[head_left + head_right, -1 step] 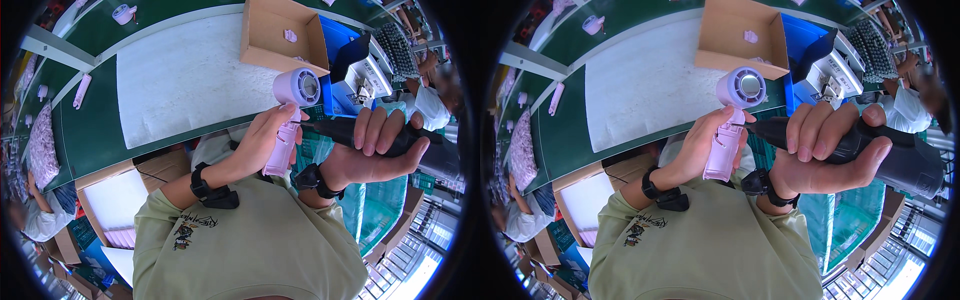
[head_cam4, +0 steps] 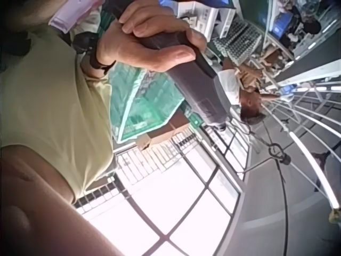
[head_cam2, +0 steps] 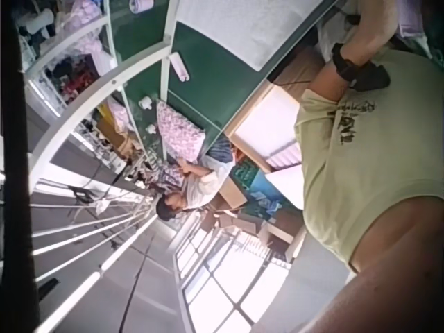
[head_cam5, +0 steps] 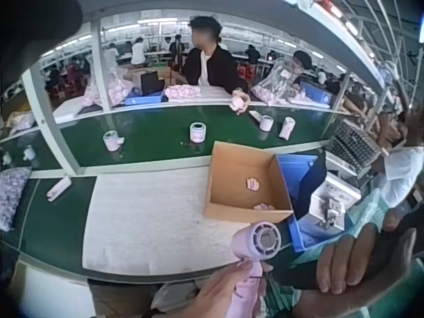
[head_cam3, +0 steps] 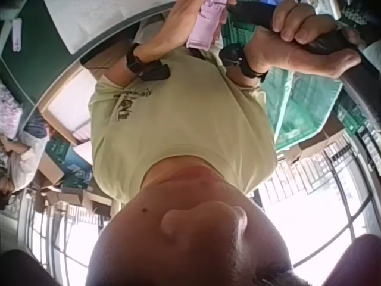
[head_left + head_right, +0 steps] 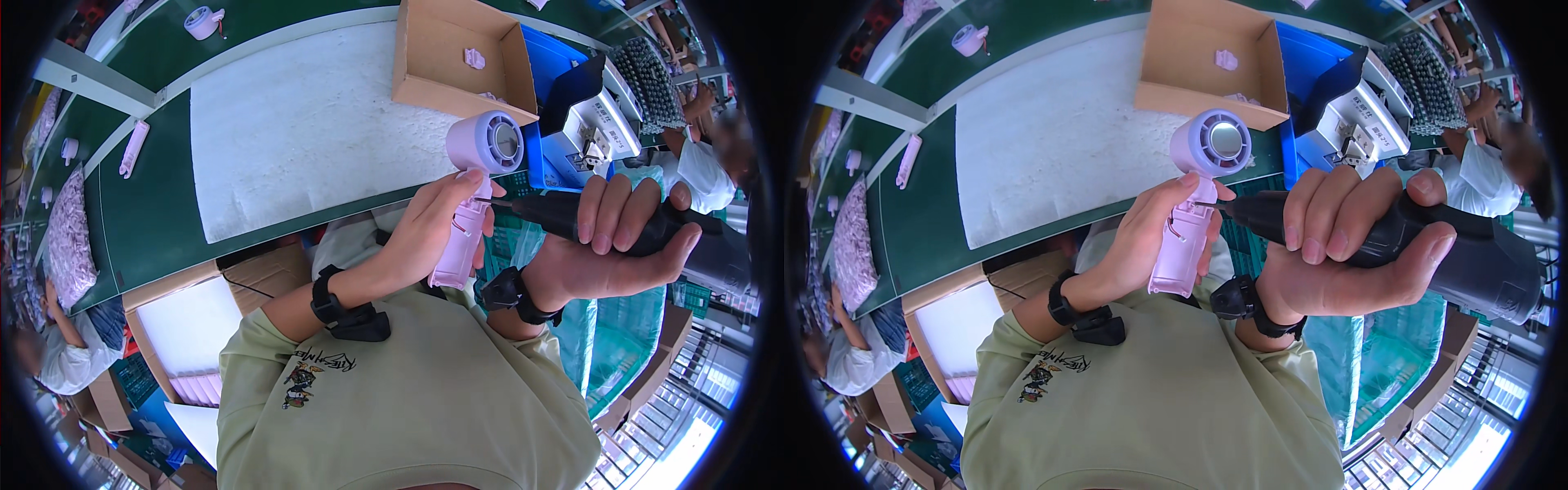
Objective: Assembling small hand-held electric fans on a factory production line.
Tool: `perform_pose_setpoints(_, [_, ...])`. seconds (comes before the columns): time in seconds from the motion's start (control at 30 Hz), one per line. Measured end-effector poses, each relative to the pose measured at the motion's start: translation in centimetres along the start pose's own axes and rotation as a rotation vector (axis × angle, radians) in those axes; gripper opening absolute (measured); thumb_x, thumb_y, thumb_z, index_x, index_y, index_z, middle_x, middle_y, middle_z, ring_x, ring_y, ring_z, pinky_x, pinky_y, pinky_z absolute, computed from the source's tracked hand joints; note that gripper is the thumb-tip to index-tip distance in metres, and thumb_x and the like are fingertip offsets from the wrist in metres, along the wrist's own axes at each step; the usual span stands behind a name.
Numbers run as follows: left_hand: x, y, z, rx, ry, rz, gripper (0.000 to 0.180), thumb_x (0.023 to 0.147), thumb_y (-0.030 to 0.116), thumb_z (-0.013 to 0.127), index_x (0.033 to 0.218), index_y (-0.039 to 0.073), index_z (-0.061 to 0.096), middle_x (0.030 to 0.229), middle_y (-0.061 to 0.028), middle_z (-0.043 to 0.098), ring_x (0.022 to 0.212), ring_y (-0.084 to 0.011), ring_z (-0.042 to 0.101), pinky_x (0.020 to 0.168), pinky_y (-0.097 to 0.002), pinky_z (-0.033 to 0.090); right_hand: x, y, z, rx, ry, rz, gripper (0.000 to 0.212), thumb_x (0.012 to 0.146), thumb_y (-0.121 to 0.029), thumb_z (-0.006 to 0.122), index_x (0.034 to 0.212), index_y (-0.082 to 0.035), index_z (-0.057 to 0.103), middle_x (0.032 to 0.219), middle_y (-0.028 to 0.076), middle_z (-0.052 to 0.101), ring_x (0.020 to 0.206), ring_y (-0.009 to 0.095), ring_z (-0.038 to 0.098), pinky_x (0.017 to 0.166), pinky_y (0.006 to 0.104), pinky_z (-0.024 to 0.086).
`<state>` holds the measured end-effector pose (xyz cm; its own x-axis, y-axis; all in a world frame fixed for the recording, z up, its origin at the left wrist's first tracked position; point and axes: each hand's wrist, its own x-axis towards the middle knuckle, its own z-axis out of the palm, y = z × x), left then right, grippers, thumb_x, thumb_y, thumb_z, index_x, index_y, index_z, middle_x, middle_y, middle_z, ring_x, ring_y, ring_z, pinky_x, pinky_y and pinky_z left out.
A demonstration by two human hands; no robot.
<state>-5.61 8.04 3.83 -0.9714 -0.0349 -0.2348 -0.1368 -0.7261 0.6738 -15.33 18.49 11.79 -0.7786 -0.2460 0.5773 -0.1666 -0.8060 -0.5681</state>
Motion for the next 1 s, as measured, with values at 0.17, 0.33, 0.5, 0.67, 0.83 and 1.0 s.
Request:
perform_pose_setpoints(0.17, [-0.1, 0.0, 0.1, -0.008, 0.003, -0.010, 0.049, 0.100, 0.043, 0.037, 0.117, 0.001, 0.054, 0.075, -0.0055, 0.058, 0.052, -0.0149, 0.060, 0.046, -0.0278, 0.050, -0.1, 0.0, 0.1, -0.001, 0.009, 0.006, 0.041, 0.099, -0.045, 0.039, 0.110, -0.008, 0.053, 0.054, -0.001, 0.037, 0.038, 0.008, 0.029, 0.035, 0.0227, 0.027])
perform_pose_setpoints(0.33, [-0.1, -0.1, 0.1, -0.026, -0.001, -0.012, 0.049, 0.100, 0.043, 0.038, 0.116, 0.000, 0.053, 0.076, -0.0061, 0.057, 0.052, -0.0156, 0.060, 0.046, -0.0281, 0.050, -0.2, 0.0, 0.2, -0.022, 0.015, 0.010, 0.041, 0.099, -0.045, 0.039, 0.108, -0.008, 0.052, 0.053, -0.001, 0.037, 0.038, 0.008, 0.029, 0.035, 0.0225, 0.027])
perform_pose_setpoints(0.5, [-0.2, -0.2, 0.1, -0.059, -0.005, -0.009, 0.048, 0.100, 0.044, 0.041, 0.113, 0.000, 0.053, 0.077, -0.0071, 0.056, 0.051, -0.0162, 0.060, 0.045, -0.0282, 0.049, -0.3, 0.1, 0.3, -0.024, 0.016, 0.003, 0.040, 0.099, -0.045, 0.039, 0.107, -0.008, 0.051, 0.053, -0.001, 0.037, 0.037, 0.008, 0.029, 0.034, 0.0221, 0.027])
perform_pose_setpoints(0.67, [0.0, 0.0, 0.4, -0.075, 0.006, -0.046, 0.048, 0.100, 0.043, 0.040, 0.112, 0.000, 0.054, 0.077, -0.0071, 0.057, 0.051, -0.0163, 0.060, 0.045, -0.0284, 0.049, -0.1, 0.2, 0.2, -0.001, 0.013, 0.013, 0.039, 0.099, -0.044, 0.039, 0.107, -0.008, 0.051, 0.053, -0.001, 0.037, 0.038, 0.008, 0.029, 0.035, 0.0223, 0.027])
perform_pose_setpoints(0.83, [0.2, -0.3, -0.2, -0.076, -0.005, -0.033, 0.048, 0.100, 0.043, 0.040, 0.113, 0.000, 0.055, 0.076, -0.0071, 0.057, 0.051, -0.0165, 0.060, 0.045, -0.0285, 0.049, 0.0, 0.2, -0.1, -0.034, -0.003, 0.013, 0.039, 0.099, -0.044, 0.039, 0.108, -0.008, 0.051, 0.053, -0.001, 0.037, 0.038, 0.008, 0.030, 0.035, 0.0225, 0.028])
perform_pose_setpoints(1.0, [0.1, -0.5, -1.8, -0.071, 0.102, -0.050, 0.049, 0.100, 0.042, 0.038, 0.115, -0.002, 0.055, 0.075, -0.0067, 0.057, 0.052, -0.0169, 0.059, 0.047, -0.0290, 0.049, 2.9, -2.1, -1.5, -0.180, 0.078, -0.176, 0.033, 0.098, -0.040, 0.042, 0.100, -0.008, 0.052, 0.053, -0.002, 0.035, 0.039, 0.007, 0.029, 0.037, 0.0219, 0.027])
